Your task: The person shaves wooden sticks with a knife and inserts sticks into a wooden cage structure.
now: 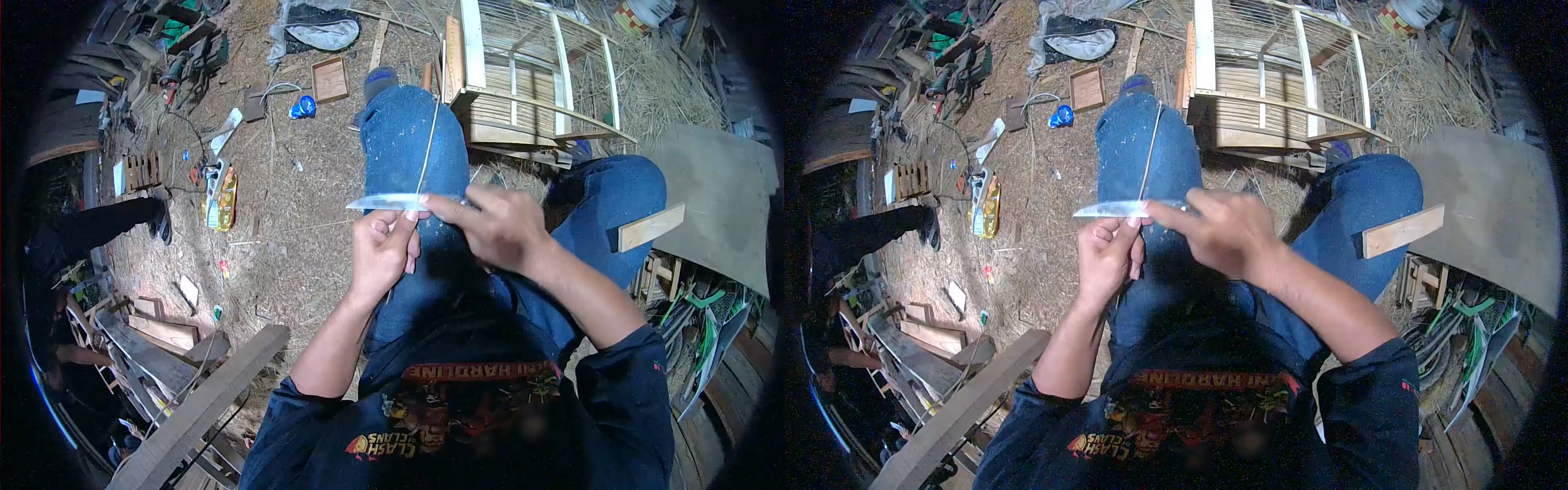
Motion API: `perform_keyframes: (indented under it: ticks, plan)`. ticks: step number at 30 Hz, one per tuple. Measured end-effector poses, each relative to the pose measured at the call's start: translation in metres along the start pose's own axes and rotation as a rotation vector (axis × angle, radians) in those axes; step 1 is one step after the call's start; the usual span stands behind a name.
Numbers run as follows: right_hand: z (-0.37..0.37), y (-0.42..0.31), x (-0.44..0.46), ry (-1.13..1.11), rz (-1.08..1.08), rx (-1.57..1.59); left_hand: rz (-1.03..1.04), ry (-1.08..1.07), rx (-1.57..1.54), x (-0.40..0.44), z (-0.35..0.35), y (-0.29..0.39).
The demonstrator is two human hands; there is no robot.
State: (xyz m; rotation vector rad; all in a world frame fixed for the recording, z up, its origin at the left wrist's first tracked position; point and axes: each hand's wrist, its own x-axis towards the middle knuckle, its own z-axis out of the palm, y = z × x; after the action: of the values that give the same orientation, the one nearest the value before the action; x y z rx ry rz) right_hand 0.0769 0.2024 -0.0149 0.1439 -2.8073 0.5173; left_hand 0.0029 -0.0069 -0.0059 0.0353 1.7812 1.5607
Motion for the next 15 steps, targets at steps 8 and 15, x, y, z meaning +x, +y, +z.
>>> perform_keyframes:
  ticks: [8, 15]
  plan:
    - [0.000, 0.001, -0.001, 0.022, -0.023, -0.001, 0.035, -0.005, -0.034, 0.003, 0.002, -0.002]
    - [0.000, 0.010, 0.001, 0.033, 0.036, 0.007, 0.015, -0.004, -0.040, 0.002, 0.002, 0.002]
